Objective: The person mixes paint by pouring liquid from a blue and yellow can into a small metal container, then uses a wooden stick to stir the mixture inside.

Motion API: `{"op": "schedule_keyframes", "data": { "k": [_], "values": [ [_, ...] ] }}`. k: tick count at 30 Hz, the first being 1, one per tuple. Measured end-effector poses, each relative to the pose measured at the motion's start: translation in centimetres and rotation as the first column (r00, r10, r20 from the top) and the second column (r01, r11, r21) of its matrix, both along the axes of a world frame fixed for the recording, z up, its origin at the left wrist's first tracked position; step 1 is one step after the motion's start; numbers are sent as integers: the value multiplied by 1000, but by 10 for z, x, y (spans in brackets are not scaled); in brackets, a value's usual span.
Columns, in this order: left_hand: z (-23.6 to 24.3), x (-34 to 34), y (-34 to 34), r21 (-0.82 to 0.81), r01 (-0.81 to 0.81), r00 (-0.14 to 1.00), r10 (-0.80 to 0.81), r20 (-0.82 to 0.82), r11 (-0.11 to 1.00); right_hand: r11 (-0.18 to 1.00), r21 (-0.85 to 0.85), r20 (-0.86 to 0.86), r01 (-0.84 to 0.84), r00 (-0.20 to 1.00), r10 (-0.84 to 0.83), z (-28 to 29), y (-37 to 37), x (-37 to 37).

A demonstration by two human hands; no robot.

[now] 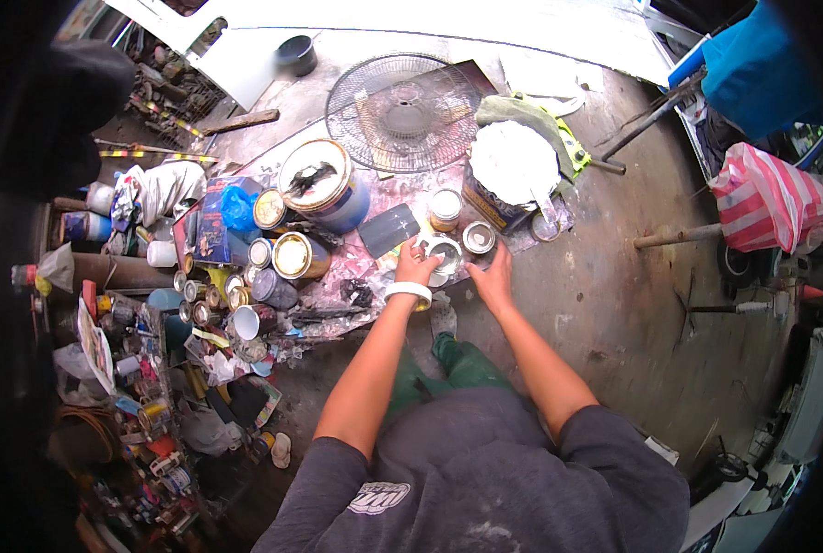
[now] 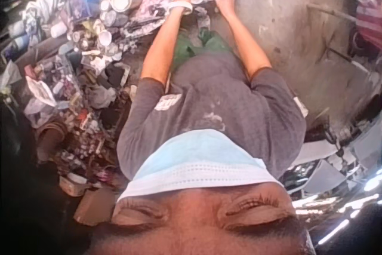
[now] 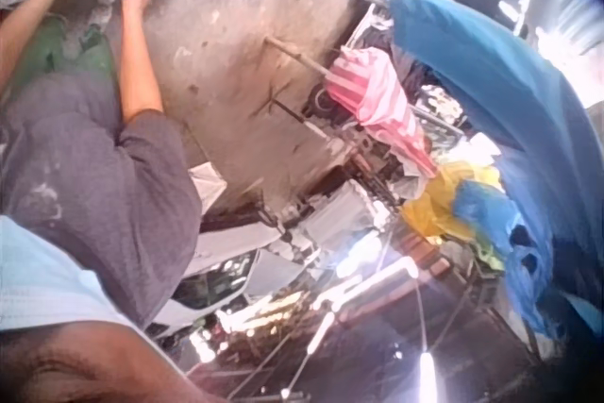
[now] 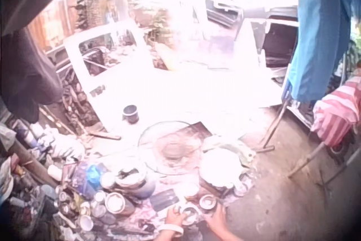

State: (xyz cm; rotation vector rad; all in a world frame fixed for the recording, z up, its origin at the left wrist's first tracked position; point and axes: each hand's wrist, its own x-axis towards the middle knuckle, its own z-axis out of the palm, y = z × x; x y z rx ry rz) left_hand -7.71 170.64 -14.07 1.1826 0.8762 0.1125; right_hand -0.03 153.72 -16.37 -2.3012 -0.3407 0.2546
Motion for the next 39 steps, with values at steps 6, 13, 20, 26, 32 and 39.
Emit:
{"op": "schedule_keyframes", "data": {
  "k": [6, 13, 20, 26, 32, 39],
  "values": [
    [-18, 19, 12, 185, 184, 973, -152, -174, 965, 993, -85, 130, 83, 989, -72, -21, 29, 21],
    [-34, 47, 2, 62, 225, 946, -203, -254, 972, 986, -5, 224, 169, 961, -164, -39, 6, 20],
    [-52, 66, -7, 361, 221, 916, -66, -395, 906, 973, 111, 26, 204, 978, -208, -36, -6, 23],
    [-43, 80, 11, 622, 164, 983, -77, -164, 765, 976, 94, -38, 196, 980, -193, -38, -8, 24],
    [-50, 104, 29, 485, 318, 937, -348, -31, 814, 990, 104, 17, 94, 995, -96, -47, -15, 27],
    [-58, 130, 44, 531, 465, 852, -521, -50, 709, 988, 108, 42, 113, 992, -119, -39, -14, 21]
  ]
}}
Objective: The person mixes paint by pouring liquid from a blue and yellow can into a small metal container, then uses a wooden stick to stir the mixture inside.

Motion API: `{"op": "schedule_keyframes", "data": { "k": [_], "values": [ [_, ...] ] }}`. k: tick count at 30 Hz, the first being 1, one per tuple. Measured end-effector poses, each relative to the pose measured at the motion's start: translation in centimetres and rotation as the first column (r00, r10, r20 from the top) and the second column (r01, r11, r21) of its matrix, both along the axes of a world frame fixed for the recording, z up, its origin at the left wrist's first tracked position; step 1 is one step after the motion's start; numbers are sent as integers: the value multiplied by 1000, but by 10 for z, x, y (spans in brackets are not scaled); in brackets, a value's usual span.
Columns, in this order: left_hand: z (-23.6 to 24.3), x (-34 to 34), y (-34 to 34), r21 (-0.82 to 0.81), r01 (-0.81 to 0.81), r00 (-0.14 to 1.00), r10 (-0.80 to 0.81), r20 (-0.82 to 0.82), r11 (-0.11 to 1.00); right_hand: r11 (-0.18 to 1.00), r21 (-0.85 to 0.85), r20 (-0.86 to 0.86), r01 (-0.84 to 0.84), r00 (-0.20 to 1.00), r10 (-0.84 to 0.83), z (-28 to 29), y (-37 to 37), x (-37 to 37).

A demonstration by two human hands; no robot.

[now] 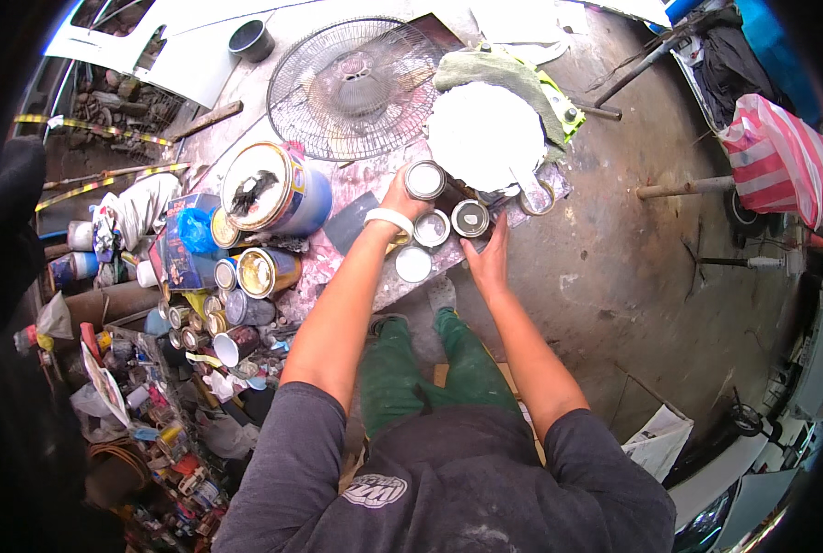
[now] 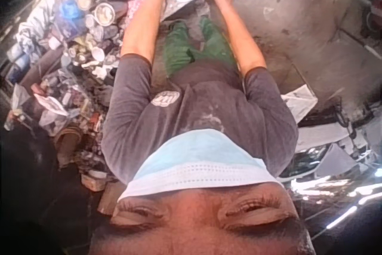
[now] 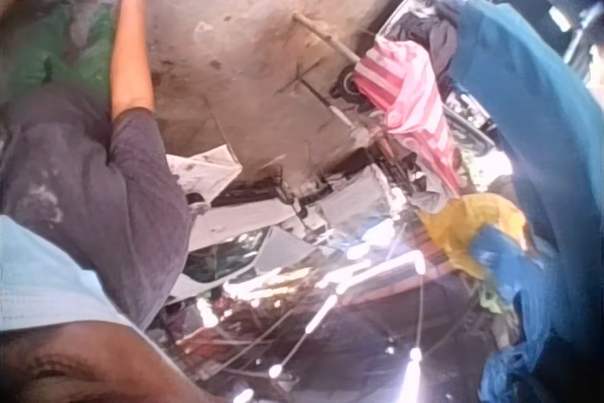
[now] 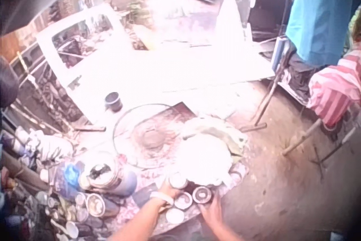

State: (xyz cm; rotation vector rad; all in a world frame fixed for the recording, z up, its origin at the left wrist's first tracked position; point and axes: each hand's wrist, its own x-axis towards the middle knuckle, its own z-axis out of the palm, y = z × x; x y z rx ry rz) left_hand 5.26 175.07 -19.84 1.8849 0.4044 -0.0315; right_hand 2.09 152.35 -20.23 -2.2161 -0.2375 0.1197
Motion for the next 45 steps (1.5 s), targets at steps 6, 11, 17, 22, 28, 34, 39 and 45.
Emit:
{"op": "schedule_keyframes", "data": {
  "k": [6, 11, 17, 22, 28, 34, 39, 45],
  "values": [
    [10, -5, 1, -47, 188, 981, -190, -28, 981, 998, 22, -30, -53, 998, 54, 11, -20, -25],
    [7, -16, 18, 75, 99, 982, -85, -166, 992, 998, -15, -127, -67, 990, 65, 33, -49, -62],
    [34, -114, 12, 16, -90, 986, 92, -143, 996, 928, -24, -556, -372, 776, 297, 2, -146, -147],
    [41, -300, -29, 97, 235, 912, -185, -365, 967, 885, 150, -961, -440, 147, 235, 53, -123, -117],
    [74, -482, -77, -159, -344, 526, 50, -849, 925, 476, 155, -910, -866, 62, 410, 59, -50, -56],
    [82, -540, -127, -132, -769, 406, 318, -857, 625, -242, -153, -760, -958, -42, 649, 53, 79, -112],
    [28, -592, -161, -179, -918, 325, 415, -850, 353, -443, 25, -776, -896, -297, 557, 109, 153, -220],
    [-10, -661, -168, -191, -969, 238, 392, -889, 157, -427, 210, -900, -879, -345, 267, 97, 188, -312]
  ]
}}
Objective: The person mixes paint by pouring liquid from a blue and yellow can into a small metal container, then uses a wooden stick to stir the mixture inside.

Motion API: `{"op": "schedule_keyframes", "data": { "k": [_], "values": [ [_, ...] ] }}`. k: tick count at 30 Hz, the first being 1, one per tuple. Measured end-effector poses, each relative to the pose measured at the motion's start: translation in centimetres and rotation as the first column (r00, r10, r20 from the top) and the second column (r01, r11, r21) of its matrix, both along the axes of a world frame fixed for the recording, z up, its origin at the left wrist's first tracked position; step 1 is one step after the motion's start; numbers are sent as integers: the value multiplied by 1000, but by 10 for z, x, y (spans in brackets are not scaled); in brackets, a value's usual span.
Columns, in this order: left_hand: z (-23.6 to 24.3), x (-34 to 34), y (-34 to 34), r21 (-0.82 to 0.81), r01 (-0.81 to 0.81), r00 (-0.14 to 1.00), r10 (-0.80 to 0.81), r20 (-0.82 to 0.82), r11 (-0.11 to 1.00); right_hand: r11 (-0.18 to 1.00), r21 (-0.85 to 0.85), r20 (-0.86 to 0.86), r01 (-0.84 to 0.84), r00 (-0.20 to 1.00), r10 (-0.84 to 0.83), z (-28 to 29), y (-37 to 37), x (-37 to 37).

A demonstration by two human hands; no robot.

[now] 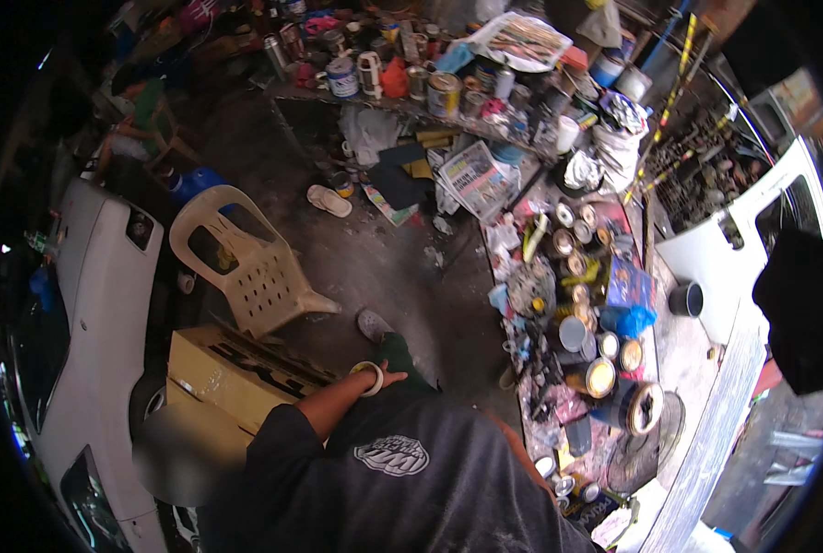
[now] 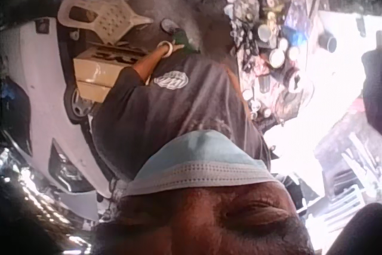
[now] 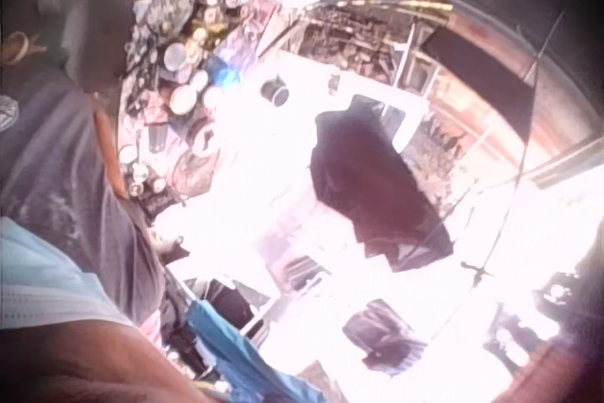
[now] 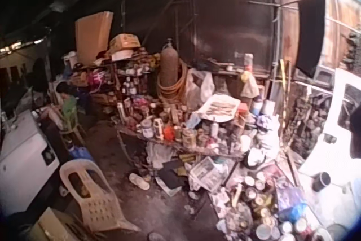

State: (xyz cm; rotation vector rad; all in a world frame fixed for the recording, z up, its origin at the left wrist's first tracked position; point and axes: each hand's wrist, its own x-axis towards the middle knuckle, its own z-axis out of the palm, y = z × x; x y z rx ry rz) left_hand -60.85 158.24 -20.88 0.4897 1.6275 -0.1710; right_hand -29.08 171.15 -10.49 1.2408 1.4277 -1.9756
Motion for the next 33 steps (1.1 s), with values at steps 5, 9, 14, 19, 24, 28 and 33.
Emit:
{"op": "schedule_keyframes", "data": {
  "k": [5, 9, 14, 19, 24, 28, 33],
  "values": [
    [-43, -111, -12, -45, -179, 983, 181, 43, 983, 975, 131, 71, -181, 982, 173, -64, 30, -60],
    [-92, -199, -11, 51, -263, 956, 253, 148, 963, 853, 418, 87, -311, 949, 303, -103, 87, -169],
    [-88, -261, -9, 128, -150, 968, 119, 222, 980, 764, 414, 69, -495, 854, 516, -117, 163, -332],
    [-59, -292, 4, 44, -382, 892, 356, 278, 923, 467, 311, 250, -828, 545, 800, -118, 207, -526],
    [-14, -361, 40, -10, -706, 691, 692, 210, 708, 377, 548, 300, -747, 596, 745, -158, 237, -651],
    [-40, -427, 77, 115, -699, 702, 708, -79, 706, 163, 500, 448, -850, 416, 792, -238, 270, -762],
    [-171, -498, 132, 317, -824, 483, 875, -39, 470, -60, 625, 473, -779, 316, 822, -374, 302, -925]
  ]
}}
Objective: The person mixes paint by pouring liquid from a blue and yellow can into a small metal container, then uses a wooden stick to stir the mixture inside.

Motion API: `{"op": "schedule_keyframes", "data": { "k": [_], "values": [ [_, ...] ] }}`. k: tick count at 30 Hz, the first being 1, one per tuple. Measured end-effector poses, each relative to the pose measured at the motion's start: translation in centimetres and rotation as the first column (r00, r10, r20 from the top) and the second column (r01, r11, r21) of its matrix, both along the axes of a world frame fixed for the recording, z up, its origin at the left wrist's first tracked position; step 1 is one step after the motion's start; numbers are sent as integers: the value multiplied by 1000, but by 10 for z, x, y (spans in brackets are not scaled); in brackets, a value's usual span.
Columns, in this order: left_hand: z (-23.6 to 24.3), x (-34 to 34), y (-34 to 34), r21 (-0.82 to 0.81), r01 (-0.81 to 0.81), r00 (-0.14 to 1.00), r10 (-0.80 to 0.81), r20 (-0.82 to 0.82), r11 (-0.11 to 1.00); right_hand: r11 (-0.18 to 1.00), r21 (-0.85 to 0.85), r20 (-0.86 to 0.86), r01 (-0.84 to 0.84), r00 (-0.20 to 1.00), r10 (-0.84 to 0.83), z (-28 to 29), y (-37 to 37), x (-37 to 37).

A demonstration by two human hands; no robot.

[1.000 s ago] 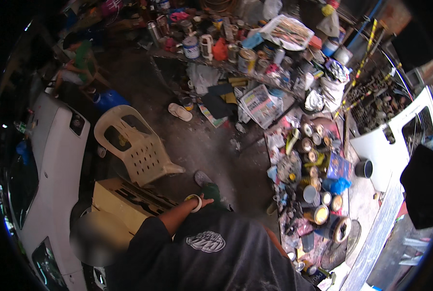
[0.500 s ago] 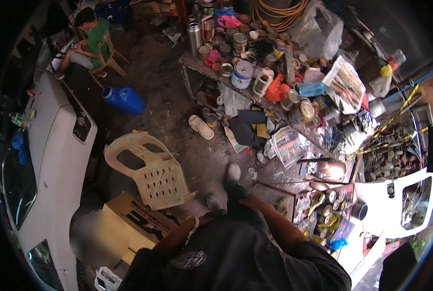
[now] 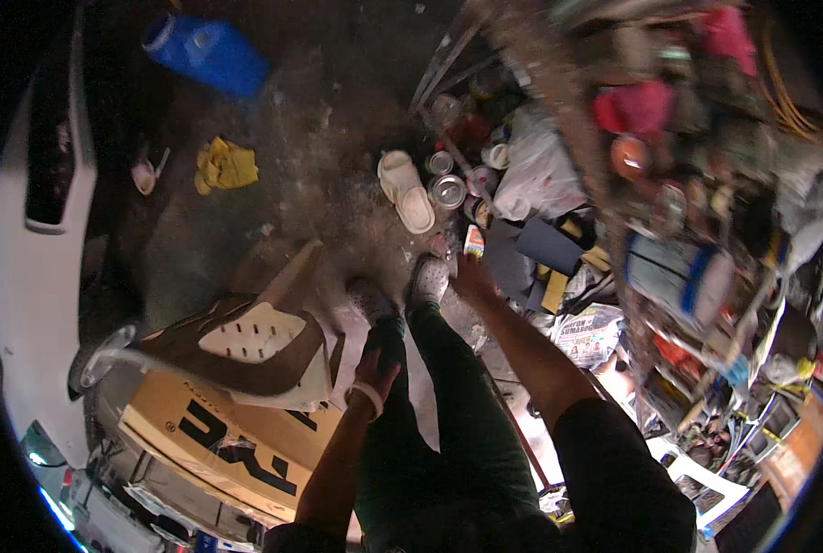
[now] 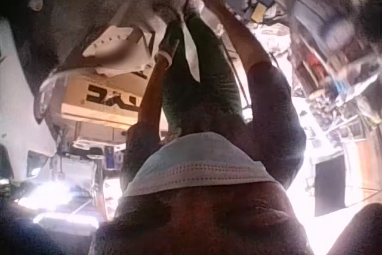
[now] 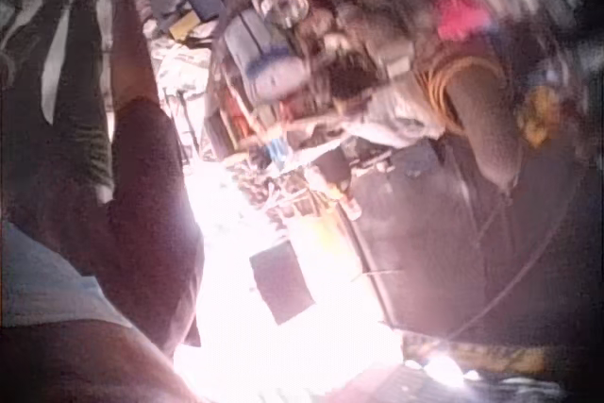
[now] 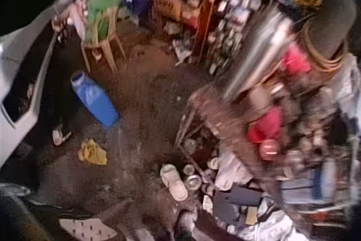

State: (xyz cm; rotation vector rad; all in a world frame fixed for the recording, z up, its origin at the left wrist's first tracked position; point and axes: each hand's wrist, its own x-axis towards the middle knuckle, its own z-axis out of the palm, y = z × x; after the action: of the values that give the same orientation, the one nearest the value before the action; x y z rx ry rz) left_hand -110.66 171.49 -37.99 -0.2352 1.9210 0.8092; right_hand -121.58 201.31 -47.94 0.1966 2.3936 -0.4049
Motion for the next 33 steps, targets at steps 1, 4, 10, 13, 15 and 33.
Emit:
{"op": "schedule_keyframes", "data": {
  "k": [1, 4, 10, 13, 15, 33],
  "values": [
    [-17, -15, 22, -3, -49, 998, 49, 46, 999, 994, -35, 95, 104, 990, -100, -20, 4, -39],
    [-65, -20, 65, 94, -176, 984, 173, 38, 980, 907, 184, -169, -378, 897, 408, -98, 1, -113],
    [-124, -18, 124, 199, -159, 985, 141, 100, 967, 802, 570, -458, -178, 742, 490, -232, 49, -210],
    [-124, -27, 112, 136, -188, 982, 187, 19, 973, 885, 407, -125, -227, 946, 300, -223, 8, -234],
    [-124, -34, 118, 192, -231, 970, 240, -23, 954, 886, 433, -221, -165, 934, 282, -228, 26, -229],
    [-132, -69, 103, 113, -157, 703, 192, -685, 981, 899, -436, 129, -23, 988, 88, 36, -55, -54]
  ]
}}
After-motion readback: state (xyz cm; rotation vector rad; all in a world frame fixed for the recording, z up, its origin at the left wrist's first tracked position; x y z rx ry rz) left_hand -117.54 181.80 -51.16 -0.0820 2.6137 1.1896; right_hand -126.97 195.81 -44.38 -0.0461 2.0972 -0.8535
